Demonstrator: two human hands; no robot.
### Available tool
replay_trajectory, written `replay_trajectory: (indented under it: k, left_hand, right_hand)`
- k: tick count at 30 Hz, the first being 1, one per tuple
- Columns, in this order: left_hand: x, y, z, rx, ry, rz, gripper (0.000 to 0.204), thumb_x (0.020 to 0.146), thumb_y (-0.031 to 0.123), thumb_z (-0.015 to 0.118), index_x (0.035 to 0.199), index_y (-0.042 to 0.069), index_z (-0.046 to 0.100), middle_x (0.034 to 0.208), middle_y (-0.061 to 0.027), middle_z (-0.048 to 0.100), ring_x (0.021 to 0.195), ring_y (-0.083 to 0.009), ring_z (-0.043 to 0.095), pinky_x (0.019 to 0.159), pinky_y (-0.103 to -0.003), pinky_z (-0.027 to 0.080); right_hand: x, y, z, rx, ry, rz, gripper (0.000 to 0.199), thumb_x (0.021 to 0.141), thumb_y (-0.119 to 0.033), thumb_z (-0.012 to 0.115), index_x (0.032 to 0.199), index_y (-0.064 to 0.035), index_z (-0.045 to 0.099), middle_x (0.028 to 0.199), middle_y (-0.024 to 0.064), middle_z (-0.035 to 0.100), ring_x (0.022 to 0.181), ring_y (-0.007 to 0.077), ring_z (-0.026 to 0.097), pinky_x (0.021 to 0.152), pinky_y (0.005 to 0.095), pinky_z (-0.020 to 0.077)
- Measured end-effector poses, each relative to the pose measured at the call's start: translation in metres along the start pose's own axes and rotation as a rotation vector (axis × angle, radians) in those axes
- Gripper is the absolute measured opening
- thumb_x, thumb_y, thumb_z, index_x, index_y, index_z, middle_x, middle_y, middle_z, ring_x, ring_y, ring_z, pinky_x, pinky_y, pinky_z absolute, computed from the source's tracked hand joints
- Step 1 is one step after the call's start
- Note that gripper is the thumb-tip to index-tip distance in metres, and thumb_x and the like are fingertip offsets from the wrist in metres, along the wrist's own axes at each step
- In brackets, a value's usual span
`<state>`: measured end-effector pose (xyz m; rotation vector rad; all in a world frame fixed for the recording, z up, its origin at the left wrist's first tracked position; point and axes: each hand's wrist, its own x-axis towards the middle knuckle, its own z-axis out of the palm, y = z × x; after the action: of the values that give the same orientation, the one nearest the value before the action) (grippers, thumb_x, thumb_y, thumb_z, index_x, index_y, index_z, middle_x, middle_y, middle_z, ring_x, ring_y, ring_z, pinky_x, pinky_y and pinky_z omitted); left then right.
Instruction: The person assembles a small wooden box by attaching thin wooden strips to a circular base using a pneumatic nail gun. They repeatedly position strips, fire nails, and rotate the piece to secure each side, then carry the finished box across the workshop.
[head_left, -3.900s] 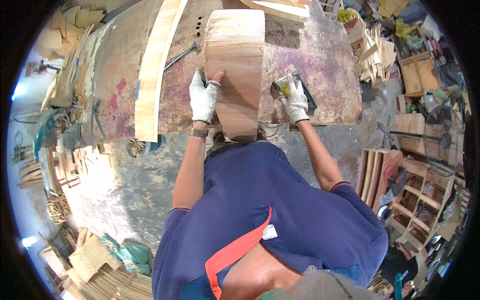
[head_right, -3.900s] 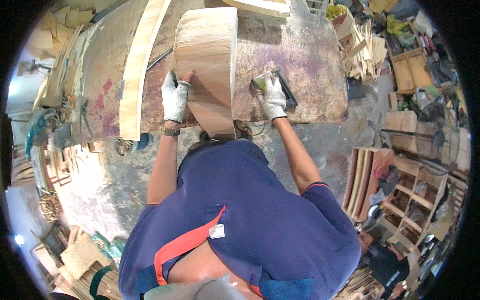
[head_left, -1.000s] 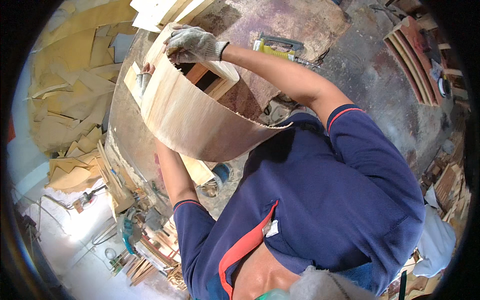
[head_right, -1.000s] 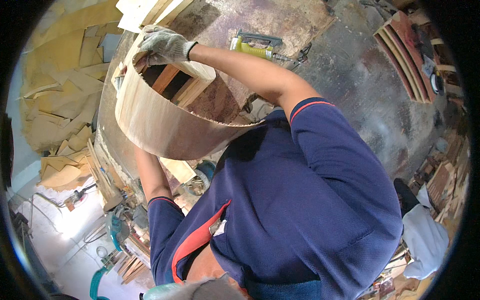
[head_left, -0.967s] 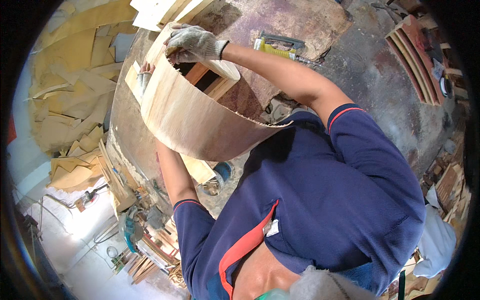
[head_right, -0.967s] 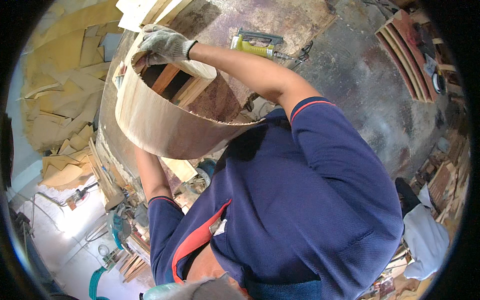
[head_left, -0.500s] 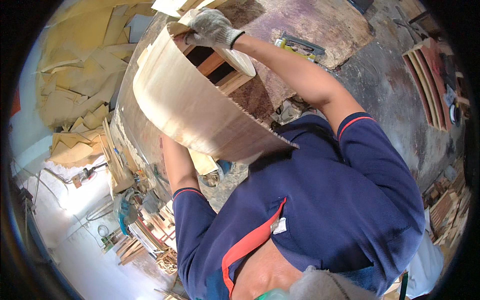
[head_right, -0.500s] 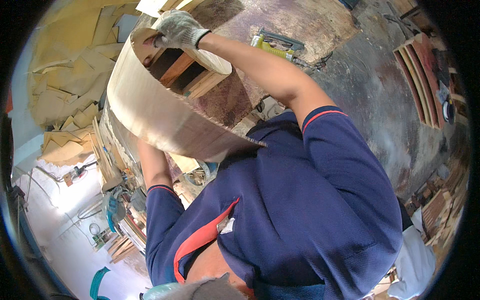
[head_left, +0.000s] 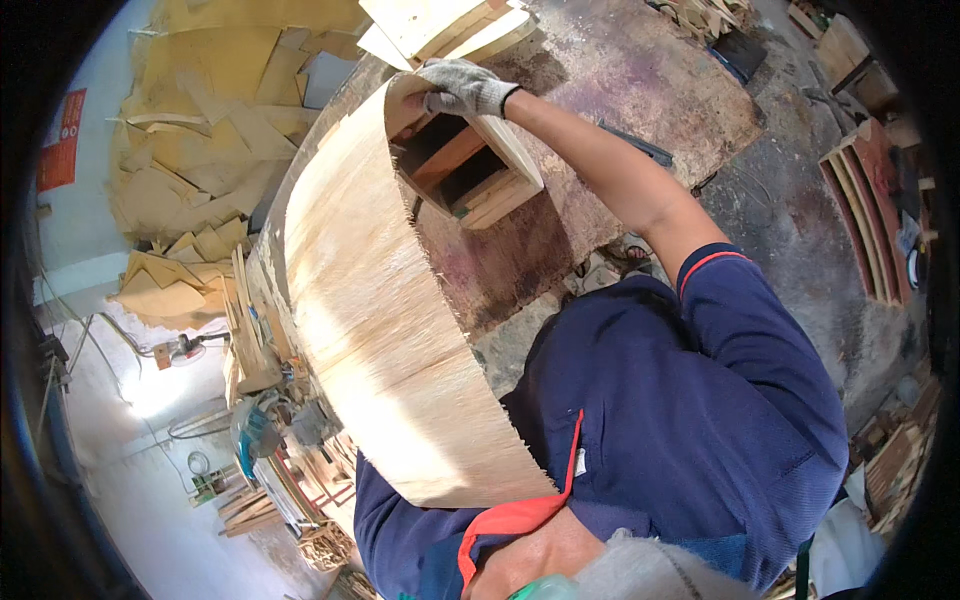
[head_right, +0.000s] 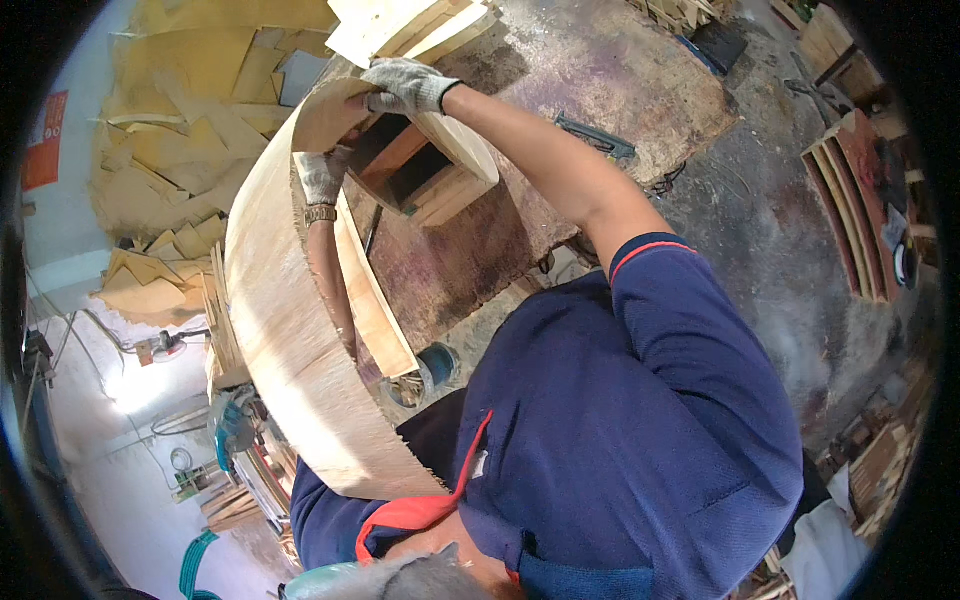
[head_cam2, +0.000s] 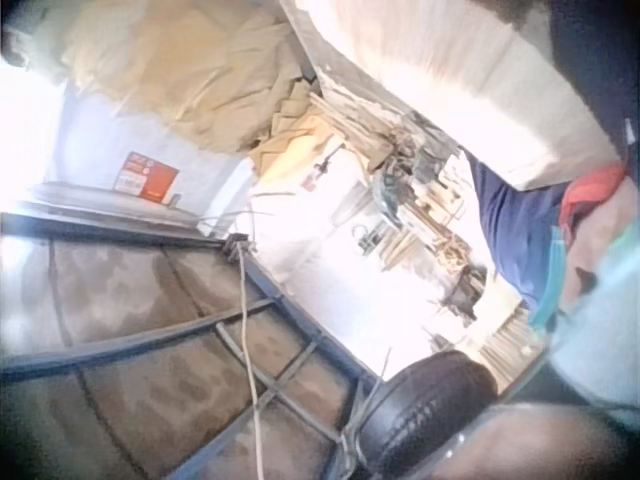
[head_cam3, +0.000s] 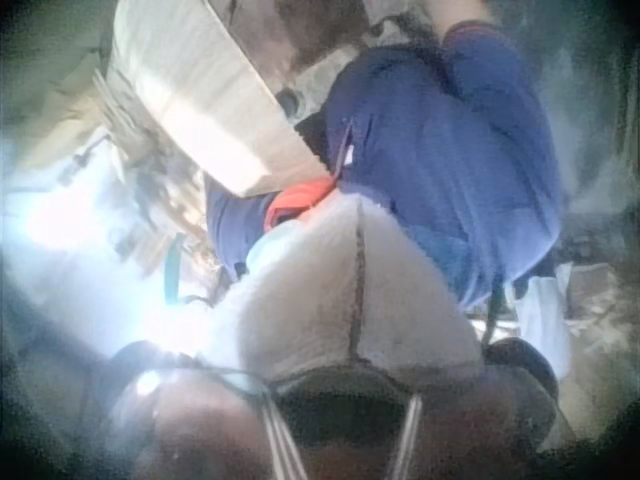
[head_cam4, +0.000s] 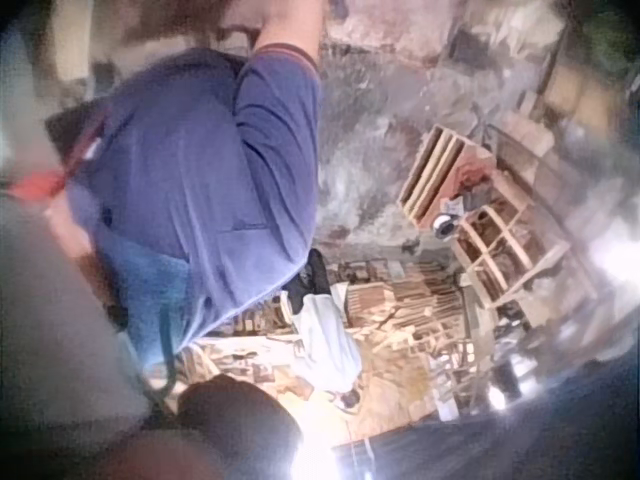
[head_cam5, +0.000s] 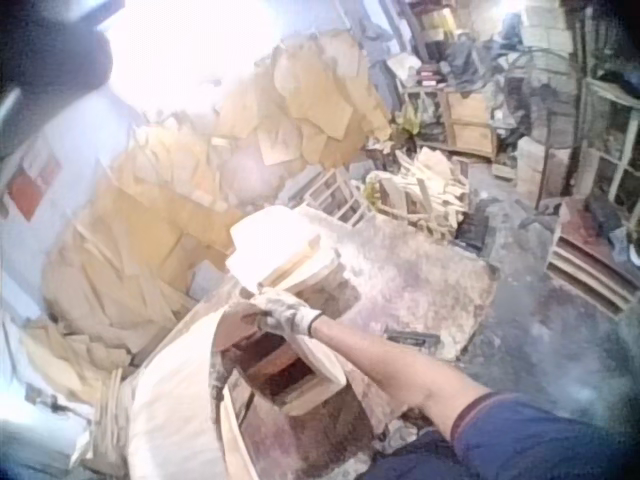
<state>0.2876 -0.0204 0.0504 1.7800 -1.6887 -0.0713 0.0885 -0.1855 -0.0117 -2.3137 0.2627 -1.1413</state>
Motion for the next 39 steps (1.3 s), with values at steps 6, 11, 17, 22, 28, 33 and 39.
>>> replay_trajectory:
  k: [6,11,17,22,28,33,39]
  left_hand:
    - [0.003,-0.006,0.0,0.011,0.008,-0.02,0.022,0.087,0.016,0.07,0.1,-0.002,0.067,0.084,-0.0166,0.068,0.074,-0.0223,0.065,0.07,-0.038,0.051]
    - [-0.003,-0.011,0.002,0.007,0.025,-0.039,0.02,0.086,0.016,0.068,0.095,-0.002,0.068,0.079,-0.0194,0.067,0.069,-0.0246,0.065,0.067,-0.039,0.051]
    - [0.025,-0.018,0.005,0.139,0.007,-0.021,0.019,0.085,0.016,0.066,0.089,-0.003,0.068,0.072,-0.0228,0.065,0.063,-0.0274,0.065,0.064,-0.041,0.051]
    - [0.037,-0.017,0.007,0.161,0.03,-0.087,0.022,0.085,0.017,0.065,0.091,-0.003,0.07,0.078,-0.0264,0.068,0.069,-0.0357,0.069,0.064,-0.043,0.051]
    - [0.023,-0.051,0.018,0.075,0.066,-0.183,0.044,0.1,0.038,0.059,0.085,-0.002,0.069,0.07,-0.017,0.066,0.064,-0.0237,0.061,0.061,-0.042,0.045]
    - [-0.008,-0.085,0.045,-0.542,0.162,-0.239,0.061,0.111,0.059,0.033,0.117,0.006,0.063,0.112,-0.0055,0.061,0.105,-0.0174,0.054,0.092,-0.036,0.045]
    - [-0.02,-0.071,0.085,-1.074,0.321,-0.665,0.053,0.113,0.044,0.045,0.146,0.004,0.055,0.14,-0.002,0.063,0.128,-0.0155,0.057,0.108,-0.032,0.046]
  right_hand:
    - [0.02,-0.002,-0.005,0.034,-0.134,0.244,0.04,0.085,-0.037,0.068,0.112,-0.0077,0.071,0.102,0.0199,0.068,0.102,0.0415,0.065,0.09,0.0482,0.0516]
    - [0.032,-0.015,-0.019,0.124,-0.125,0.435,0.039,0.082,-0.04,0.074,0.105,-0.0082,0.079,0.088,0.0143,0.077,0.082,0.0271,0.073,0.078,0.0408,0.0564]
    - [0.054,-0.009,-0.023,-0.055,-0.138,0.557,0.048,0.076,-0.042,0.076,0.097,0.0009,0.077,0.09,0.024,0.075,0.087,0.0365,0.074,0.081,0.0435,0.0579]
    - [0.046,-0.01,-0.003,0.014,0.082,0.53,0.069,0.074,-0.039,0.076,0.128,0.003,0.065,0.117,0.0309,0.07,0.112,0.0429,0.068,0.097,0.0469,0.0547]
    - [0.069,-0.016,-0.022,0.052,-0.107,0.642,0.071,0.075,-0.041,0.078,0.127,0.0053,0.066,0.12,0.0311,0.07,0.115,0.0427,0.068,0.099,0.0448,0.0534]
    - [0.087,-0.035,0.007,-0.14,-0.033,0.678,0.05,0.08,-0.054,0.08,0.103,-0.0099,0.079,0.104,0.0153,0.078,0.098,0.0342,0.074,0.085,0.0433,0.0557]
    - [0.057,-0.07,0.005,0.233,0.428,0.375,0.042,0.089,-0.046,0.076,0.105,-0.0072,0.076,0.093,0.017,0.077,0.091,0.0354,0.074,0.081,0.0437,0.0556]
